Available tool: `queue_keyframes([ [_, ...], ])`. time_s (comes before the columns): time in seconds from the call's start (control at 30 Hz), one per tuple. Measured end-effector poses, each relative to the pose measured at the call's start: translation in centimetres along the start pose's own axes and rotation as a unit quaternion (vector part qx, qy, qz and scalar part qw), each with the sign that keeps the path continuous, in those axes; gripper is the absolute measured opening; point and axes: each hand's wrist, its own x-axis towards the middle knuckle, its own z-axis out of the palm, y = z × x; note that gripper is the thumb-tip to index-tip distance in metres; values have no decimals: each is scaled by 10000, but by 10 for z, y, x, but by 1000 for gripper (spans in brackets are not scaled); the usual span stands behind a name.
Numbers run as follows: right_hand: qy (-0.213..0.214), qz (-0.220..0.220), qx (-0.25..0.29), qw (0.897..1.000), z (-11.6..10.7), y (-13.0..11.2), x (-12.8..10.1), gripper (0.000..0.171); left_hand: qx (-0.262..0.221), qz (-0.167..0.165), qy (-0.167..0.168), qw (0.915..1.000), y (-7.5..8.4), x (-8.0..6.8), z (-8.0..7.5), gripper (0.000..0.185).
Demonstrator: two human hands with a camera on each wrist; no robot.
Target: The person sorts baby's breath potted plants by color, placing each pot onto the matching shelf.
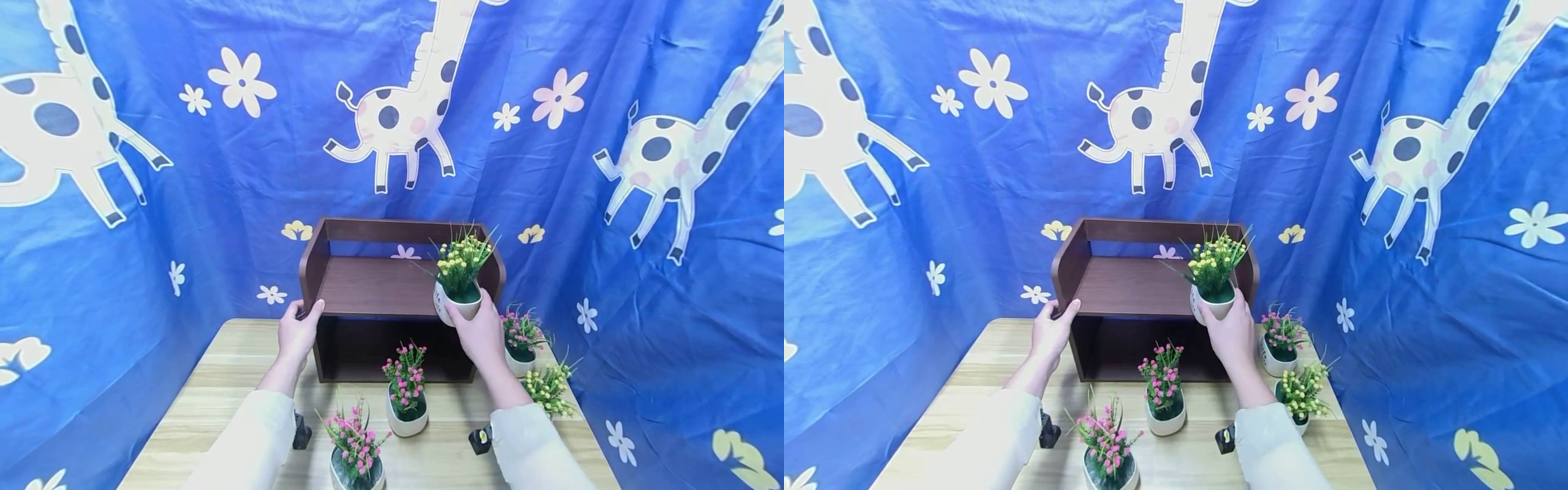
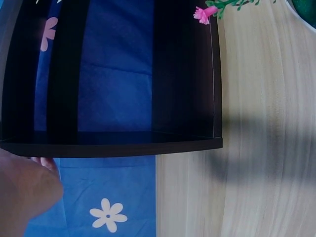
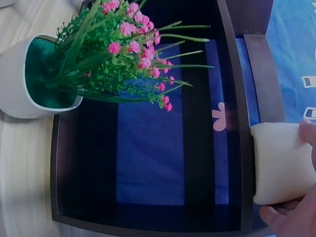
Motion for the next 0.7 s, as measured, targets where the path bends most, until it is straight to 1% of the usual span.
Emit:
queue_keyframes([
  [0.23,92,-109,-27,9999,4,2,14,83,6,-12,-9,10000,4,-4,0,47],
  [0.43,39,33,-137,9999,9,3,23,91,22,-2,-10,10000,3,-4,1,48],
  [0.53,33,78,-88,9999,11,2,28,90,47,5,-16,10000,2,-3,1,48],
  [0.7,14,62,-46,10000,15,-1,35,88,72,59,81,9999,1,-2,2,47],
])
